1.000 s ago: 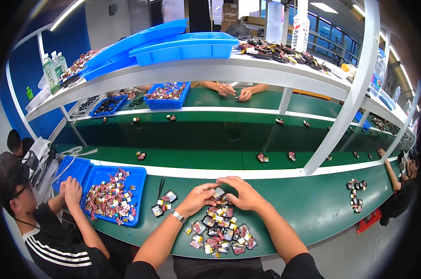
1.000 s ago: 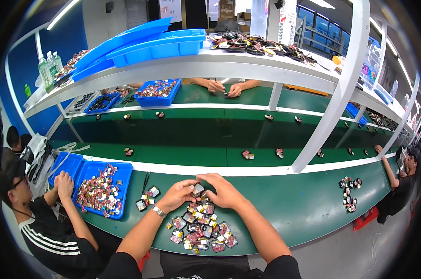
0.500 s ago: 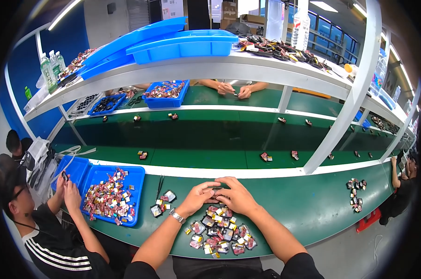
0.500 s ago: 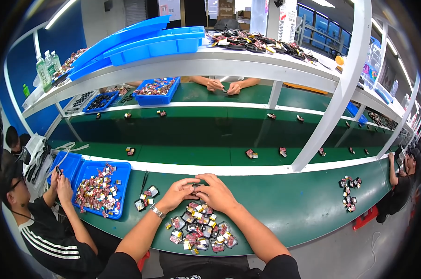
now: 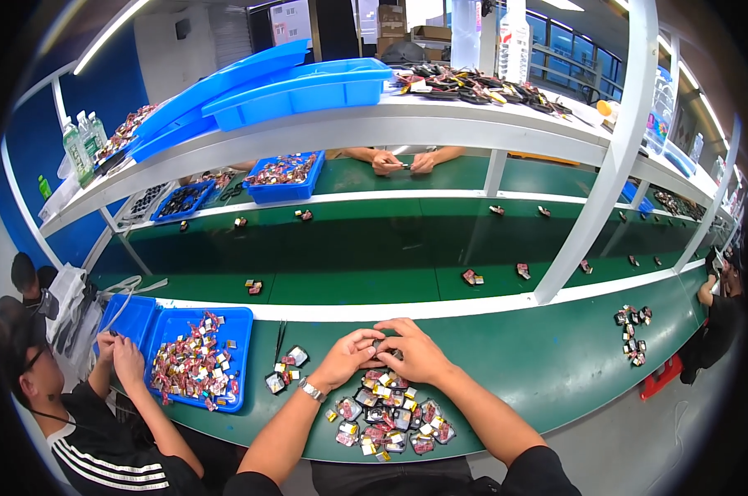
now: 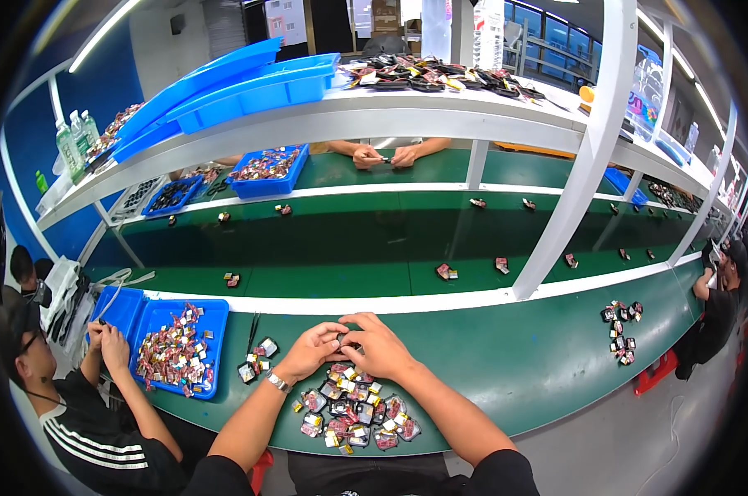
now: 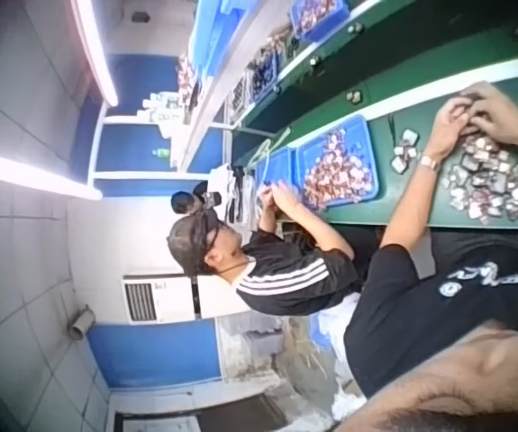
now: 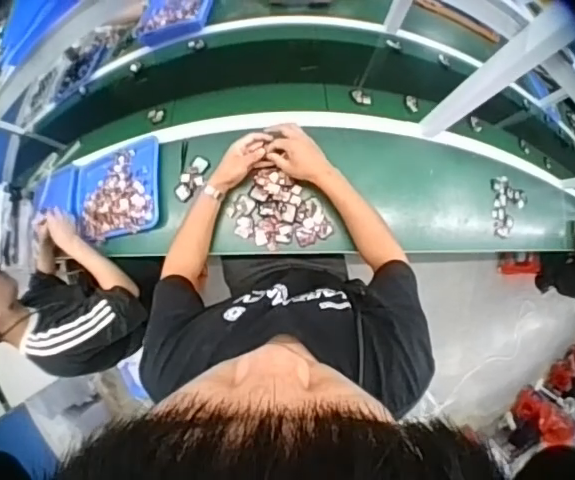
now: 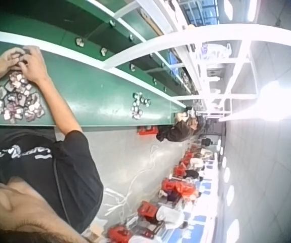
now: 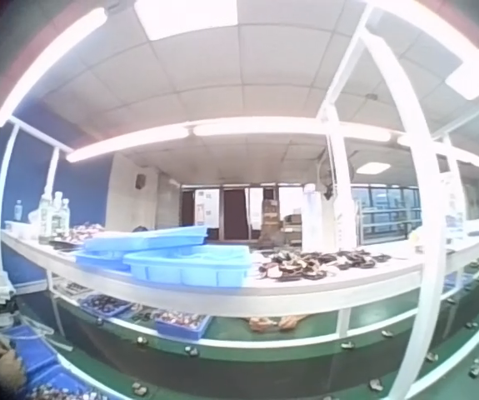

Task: Assembling small electronic components on a production line.

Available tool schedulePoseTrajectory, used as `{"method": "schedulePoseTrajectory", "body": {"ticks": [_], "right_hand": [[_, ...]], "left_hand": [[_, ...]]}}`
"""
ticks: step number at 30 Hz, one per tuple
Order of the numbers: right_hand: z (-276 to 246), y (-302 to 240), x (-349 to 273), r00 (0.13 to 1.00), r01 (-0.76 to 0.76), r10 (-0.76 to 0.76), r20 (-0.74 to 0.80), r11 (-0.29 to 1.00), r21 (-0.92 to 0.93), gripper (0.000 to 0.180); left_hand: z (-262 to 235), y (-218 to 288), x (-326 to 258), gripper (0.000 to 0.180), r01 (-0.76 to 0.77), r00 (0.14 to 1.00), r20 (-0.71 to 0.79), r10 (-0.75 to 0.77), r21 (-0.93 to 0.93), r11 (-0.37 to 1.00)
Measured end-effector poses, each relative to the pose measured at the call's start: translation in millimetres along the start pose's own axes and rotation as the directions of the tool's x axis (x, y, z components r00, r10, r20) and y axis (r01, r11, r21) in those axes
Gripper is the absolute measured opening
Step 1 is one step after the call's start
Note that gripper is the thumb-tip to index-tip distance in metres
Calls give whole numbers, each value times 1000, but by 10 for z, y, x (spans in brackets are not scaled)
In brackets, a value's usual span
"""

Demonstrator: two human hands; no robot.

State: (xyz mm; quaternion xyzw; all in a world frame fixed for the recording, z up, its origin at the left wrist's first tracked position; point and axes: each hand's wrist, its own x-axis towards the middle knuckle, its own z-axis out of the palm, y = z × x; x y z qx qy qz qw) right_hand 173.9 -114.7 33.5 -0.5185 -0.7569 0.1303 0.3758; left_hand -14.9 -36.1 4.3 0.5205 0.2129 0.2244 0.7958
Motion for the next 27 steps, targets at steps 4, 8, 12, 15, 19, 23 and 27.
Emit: {"method": "schedulePoseTrajectory", "body": {"ticks": [4,8,12,15,19,23,27], "right_hand": [[64,-16,-37,997,-18,21,-79,999,41,10],[166,-2,-62,986,-33,28,-164,999,-29,12],[216,-14,-60,971,-15,5,-239,999,-40,11],[286,-9,-78,958,-34,36,-285,999,11,13],[294,-10,-87,960,-34,42,-276,999,36,13],[271,-12,-86,954,-35,48,-295,998,49,13],[301,-21,-99,948,-68,92,-304,994,90,13]], "left_hand": [[-10,-19,-6,30,-34,999,-18,33,-56,998],[2,-26,8,30,-42,999,4,42,-50,998],[-17,-29,15,31,-65,998,11,66,-80,995],[-34,-39,12,32,-70,997,14,71,-93,993],[-39,-30,-4,32,-74,997,8,75,-91,993],[-14,-15,5,32,-72,997,7,73,-93,993],[-21,-30,16,30,-73,997,6,74,-95,993]]}}
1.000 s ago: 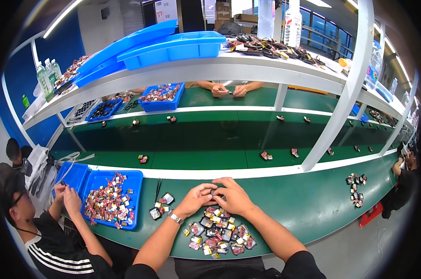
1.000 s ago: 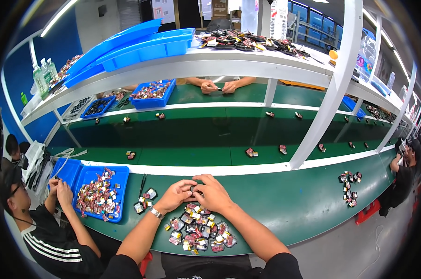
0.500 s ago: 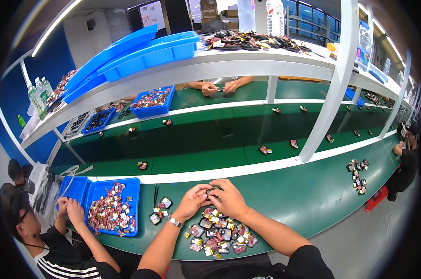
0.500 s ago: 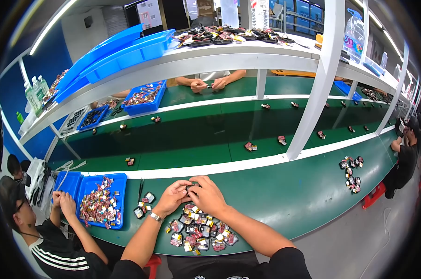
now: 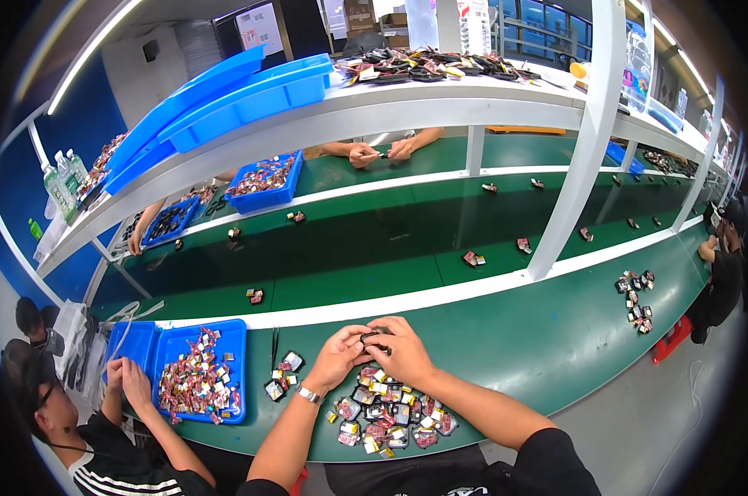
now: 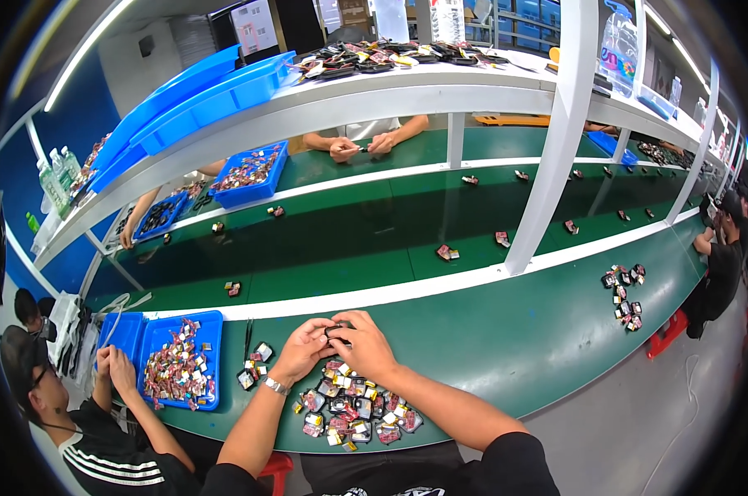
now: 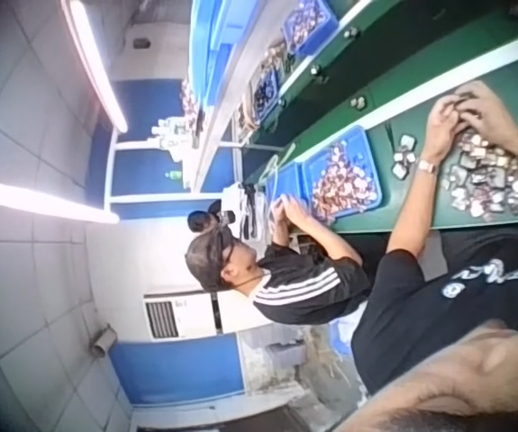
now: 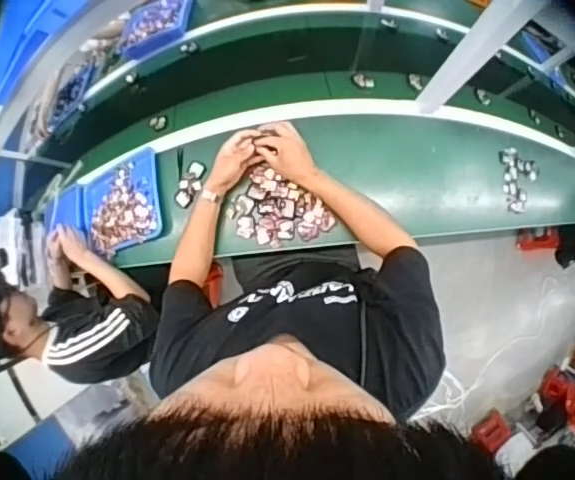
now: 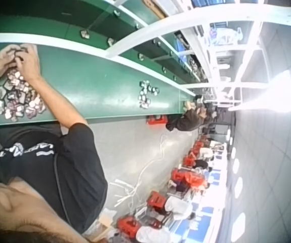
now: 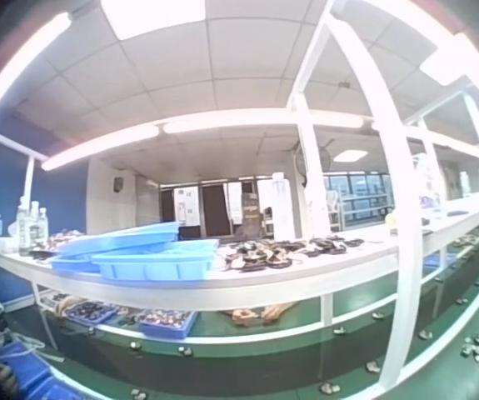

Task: Assembling small electronic components on a production line.

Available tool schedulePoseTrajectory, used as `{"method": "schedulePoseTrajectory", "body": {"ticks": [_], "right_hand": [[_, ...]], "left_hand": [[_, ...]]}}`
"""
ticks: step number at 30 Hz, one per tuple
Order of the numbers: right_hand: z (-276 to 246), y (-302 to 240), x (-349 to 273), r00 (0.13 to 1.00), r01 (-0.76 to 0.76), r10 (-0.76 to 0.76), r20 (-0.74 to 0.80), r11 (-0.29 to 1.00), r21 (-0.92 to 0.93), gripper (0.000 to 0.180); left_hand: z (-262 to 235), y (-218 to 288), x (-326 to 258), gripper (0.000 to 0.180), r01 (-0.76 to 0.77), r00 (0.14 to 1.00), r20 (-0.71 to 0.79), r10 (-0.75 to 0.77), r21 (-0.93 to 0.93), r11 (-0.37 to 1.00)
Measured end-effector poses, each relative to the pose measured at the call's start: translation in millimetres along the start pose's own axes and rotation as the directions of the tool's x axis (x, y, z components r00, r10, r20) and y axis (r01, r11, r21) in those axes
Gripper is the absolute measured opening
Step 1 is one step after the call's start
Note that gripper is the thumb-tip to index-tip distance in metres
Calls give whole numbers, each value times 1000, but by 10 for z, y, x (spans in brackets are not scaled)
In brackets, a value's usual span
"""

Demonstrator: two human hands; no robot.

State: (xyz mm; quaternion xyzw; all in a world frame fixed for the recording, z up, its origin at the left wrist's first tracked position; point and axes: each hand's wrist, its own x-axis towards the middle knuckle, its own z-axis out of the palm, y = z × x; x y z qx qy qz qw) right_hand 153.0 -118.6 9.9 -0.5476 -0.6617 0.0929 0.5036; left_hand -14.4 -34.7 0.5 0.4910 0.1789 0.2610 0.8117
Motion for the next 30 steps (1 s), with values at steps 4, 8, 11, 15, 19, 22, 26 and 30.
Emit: {"method": "schedulePoseTrajectory", "body": {"ticks": [4,8,11,15,19,22,26,30], "right_hand": [[-10,-33,11,1000,-4,3,7,1000,23,14],[28,4,7,999,-36,36,-5,995,90,15],[-2,-64,70,999,33,-32,-16,997,73,17],[-53,-110,65,994,97,-98,-46,995,-22,18],[-30,-111,61,993,94,-93,-67,995,11,18],[-1,-90,39,993,65,-63,-95,998,23,18],[32,-57,50,996,54,-49,-80,996,66,17],[-41,-109,89,997,70,-68,-28,996,62,17]], "left_hand": [[-29,-35,-1,30,-22,1000,9,22,-20,1000],[-40,-58,0,30,-21,1000,0,21,-15,1000],[-64,-88,15,28,-85,996,-12,85,-32,996],[-71,-119,25,26,-109,993,31,112,-102,989],[-56,-113,23,26,-124,991,34,129,-136,983],[3,-113,22,27,-127,992,5,128,-130,983],[-21,-189,26,27,-153,988,-14,152,-137,979],[35,-124,26,29,-155,987,-47,151,-114,981]]}}
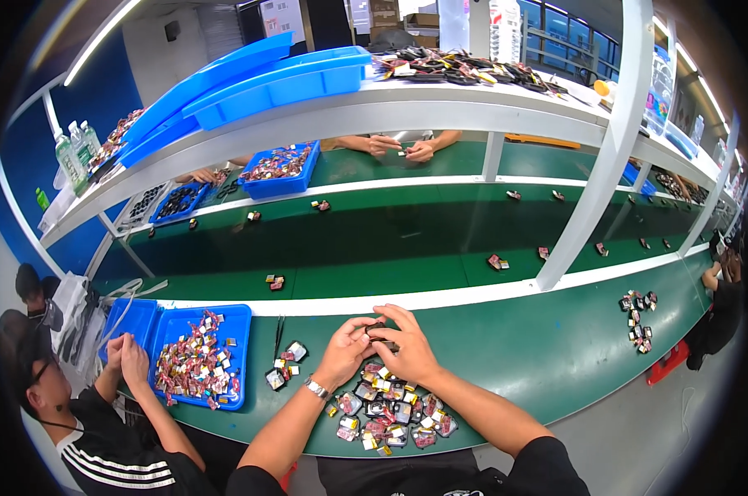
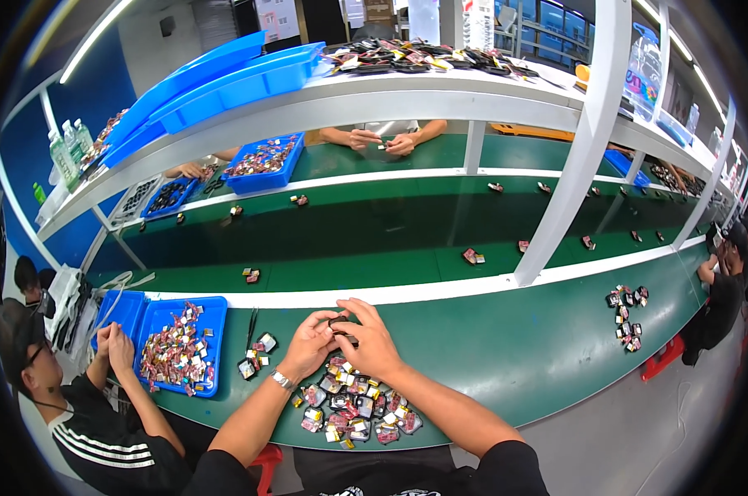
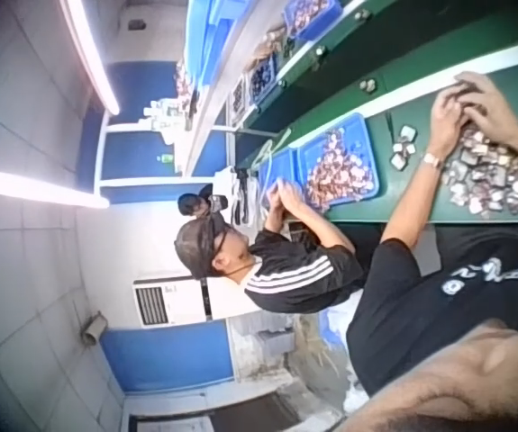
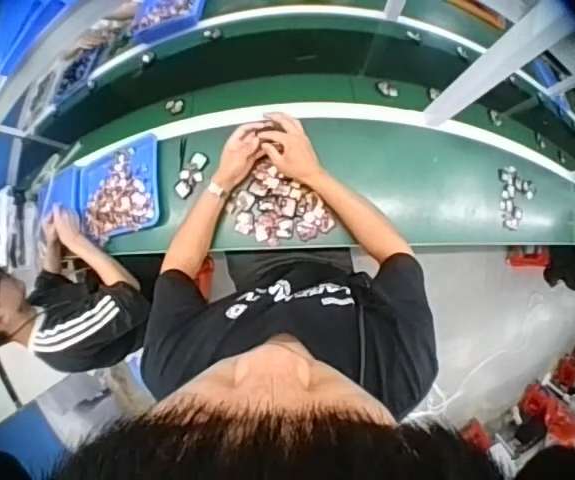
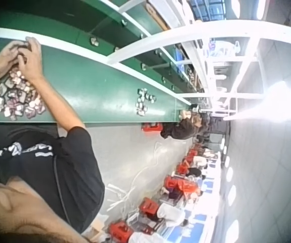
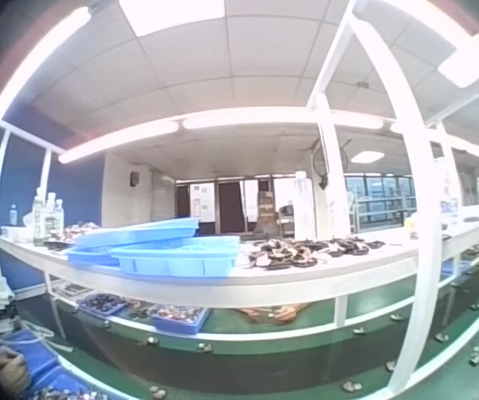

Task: Assembling small electronic components on a production line.

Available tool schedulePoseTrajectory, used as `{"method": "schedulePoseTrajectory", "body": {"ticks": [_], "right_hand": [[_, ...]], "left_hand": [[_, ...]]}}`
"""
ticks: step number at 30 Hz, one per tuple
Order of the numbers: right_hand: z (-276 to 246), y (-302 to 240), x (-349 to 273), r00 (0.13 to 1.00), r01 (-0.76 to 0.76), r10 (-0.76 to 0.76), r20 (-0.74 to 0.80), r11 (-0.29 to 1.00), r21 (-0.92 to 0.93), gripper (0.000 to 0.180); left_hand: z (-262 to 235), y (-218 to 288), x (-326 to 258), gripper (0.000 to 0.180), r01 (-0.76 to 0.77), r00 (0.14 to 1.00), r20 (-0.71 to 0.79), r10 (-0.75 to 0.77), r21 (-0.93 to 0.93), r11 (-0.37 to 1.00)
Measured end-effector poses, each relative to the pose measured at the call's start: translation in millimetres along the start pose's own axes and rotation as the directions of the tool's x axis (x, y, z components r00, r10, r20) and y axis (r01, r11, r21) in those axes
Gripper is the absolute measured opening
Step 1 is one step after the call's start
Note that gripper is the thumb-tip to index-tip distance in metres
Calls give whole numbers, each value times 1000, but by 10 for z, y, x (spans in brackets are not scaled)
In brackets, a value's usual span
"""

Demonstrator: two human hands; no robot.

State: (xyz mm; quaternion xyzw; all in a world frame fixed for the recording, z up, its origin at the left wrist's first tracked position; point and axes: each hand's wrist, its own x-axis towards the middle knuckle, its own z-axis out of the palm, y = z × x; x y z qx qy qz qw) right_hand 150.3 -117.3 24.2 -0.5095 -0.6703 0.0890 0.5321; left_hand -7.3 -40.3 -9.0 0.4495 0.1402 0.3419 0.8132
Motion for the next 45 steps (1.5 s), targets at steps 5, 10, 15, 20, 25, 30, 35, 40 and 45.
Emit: {"method": "schedulePoseTrajectory", "body": {"ticks": [5,10,15,20,25,30,35,40,45], "right_hand": [[-2,1,30,999,0,-3,-33,997,-76,15],[20,31,42,990,127,-136,-42,978,-164,15],[56,17,15,991,96,-113,-71,973,-209,14],[62,26,21,982,165,-185,-37,937,-307,13],[76,23,-3,981,164,-188,-41,929,-333,11],[85,29,-1,985,148,-169,-27,920,-364,12],[88,5,35,989,126,-145,-43,947,-294,21],[48,145,13,984,-152,159,-84,984,88,23],[114,84,-2,970,-232,239,-39,964,133,19]], "left_hand": [[38,23,-14,32,53,998,-36,-53,2,999],[37,37,0,33,61,997,-38,-60,16,998],[36,36,-5,33,87,995,-59,-85,29,996],[34,24,-1,31,71,996,-57,-69,33,997],[42,29,-10,29,93,993,-75,-90,41,995],[90,41,-2,28,103,990,-106,-97,50,993],[74,18,4,23,46,986,-163,-26,117,992],[116,-13,29,20,13,977,-210,35,224,974],[-287,-254,28,19,-67,992,-95,89,218,974]]}}
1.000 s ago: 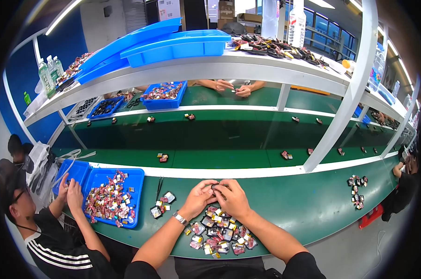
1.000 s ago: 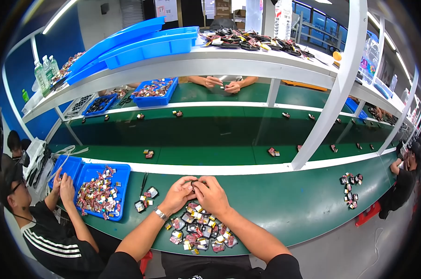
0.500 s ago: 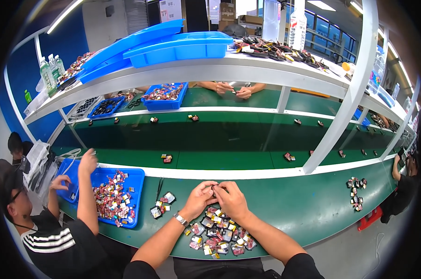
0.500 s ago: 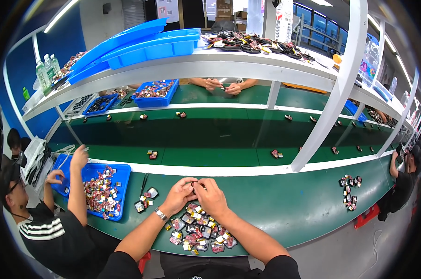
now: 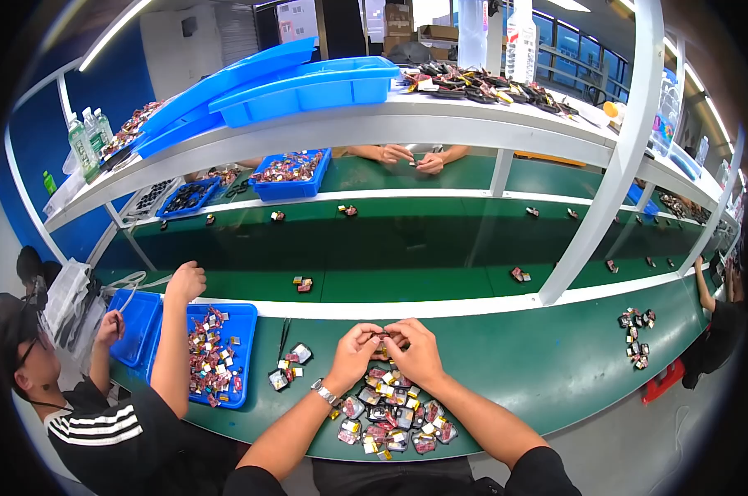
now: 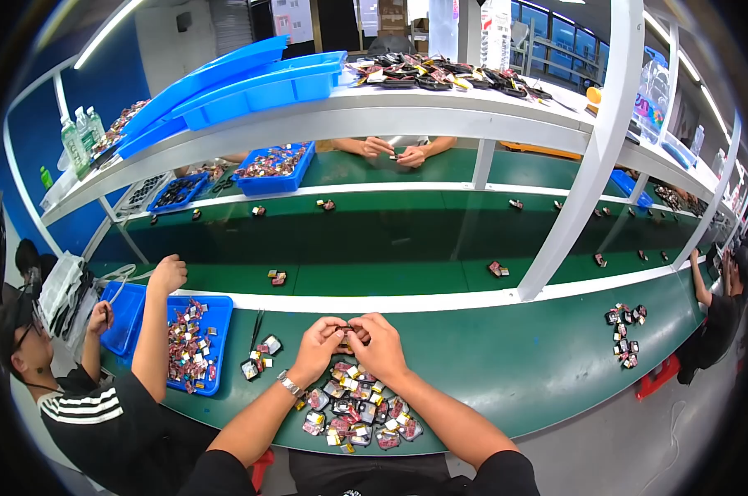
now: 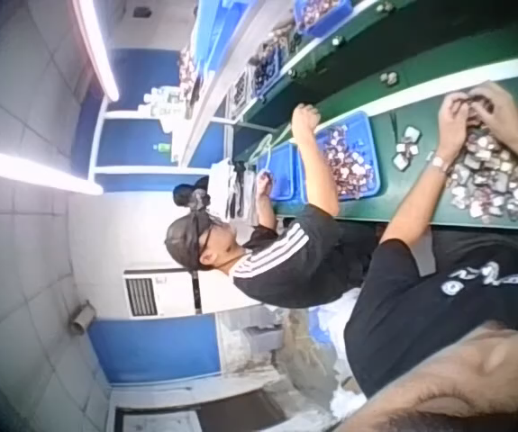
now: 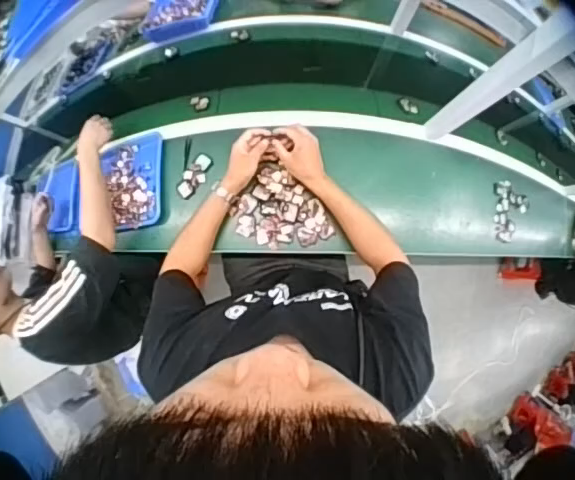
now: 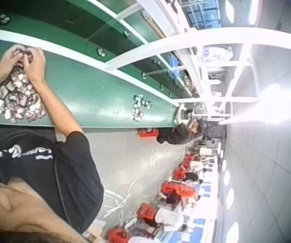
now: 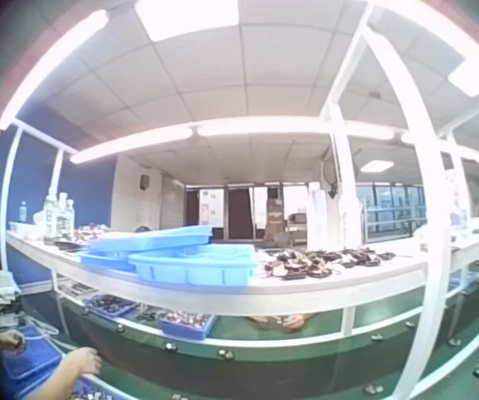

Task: Assembling small electronic components on a production line.

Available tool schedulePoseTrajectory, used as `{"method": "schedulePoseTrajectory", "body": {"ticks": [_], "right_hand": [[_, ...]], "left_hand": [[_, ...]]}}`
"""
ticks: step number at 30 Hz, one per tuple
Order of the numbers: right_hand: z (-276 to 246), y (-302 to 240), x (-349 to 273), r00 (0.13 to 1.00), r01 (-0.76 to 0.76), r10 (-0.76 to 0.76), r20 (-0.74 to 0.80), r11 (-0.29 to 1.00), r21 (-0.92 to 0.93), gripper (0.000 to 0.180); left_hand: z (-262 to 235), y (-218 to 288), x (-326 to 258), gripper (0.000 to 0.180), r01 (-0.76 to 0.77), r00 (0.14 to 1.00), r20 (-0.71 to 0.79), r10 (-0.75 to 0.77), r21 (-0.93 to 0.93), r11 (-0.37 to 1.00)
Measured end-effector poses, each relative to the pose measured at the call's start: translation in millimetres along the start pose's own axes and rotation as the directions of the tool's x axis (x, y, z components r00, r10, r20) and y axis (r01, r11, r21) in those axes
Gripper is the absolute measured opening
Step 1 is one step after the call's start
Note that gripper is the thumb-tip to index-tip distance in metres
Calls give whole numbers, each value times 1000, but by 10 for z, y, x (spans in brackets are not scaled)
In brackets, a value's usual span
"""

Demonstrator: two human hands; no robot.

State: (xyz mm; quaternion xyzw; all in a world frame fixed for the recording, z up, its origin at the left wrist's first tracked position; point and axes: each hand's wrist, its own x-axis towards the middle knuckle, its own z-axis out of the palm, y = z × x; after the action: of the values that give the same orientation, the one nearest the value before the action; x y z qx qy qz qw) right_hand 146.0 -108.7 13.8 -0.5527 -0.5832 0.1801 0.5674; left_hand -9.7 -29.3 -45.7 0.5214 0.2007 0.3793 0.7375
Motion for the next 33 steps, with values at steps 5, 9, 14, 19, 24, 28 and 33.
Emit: {"method": "schedulePoseTrajectory", "body": {"ticks": [5,9,14,19,24,28,33], "right_hand": [[-70,-31,6,999,-22,21,-35,999,-35,16],[-78,-52,6,999,9,-11,-31,998,-66,16],[-82,-79,52,1000,-9,10,15,998,-55,18],[-180,417,638,968,-248,248,19,956,158,15],[-414,980,1364,894,-447,425,-143,867,-219,20],[-208,906,1379,959,-282,232,-160,804,-523,26],[875,527,1341,991,-42,99,92,870,-490,56]], "left_hand": [[327,279,-29,20,33,999,-22,-31,124,992],[314,270,-18,19,28,1000,-11,-27,104,994],[265,285,-39,22,42,999,-15,-40,91,995],[349,313,28,32,-166,968,-183,171,41,985],[242,271,35,20,-175,963,-155,219,257,950],[229,374,-34,16,-205,933,-206,295,371,906],[217,458,-58,11,-268,787,-309,534,608,747]]}}
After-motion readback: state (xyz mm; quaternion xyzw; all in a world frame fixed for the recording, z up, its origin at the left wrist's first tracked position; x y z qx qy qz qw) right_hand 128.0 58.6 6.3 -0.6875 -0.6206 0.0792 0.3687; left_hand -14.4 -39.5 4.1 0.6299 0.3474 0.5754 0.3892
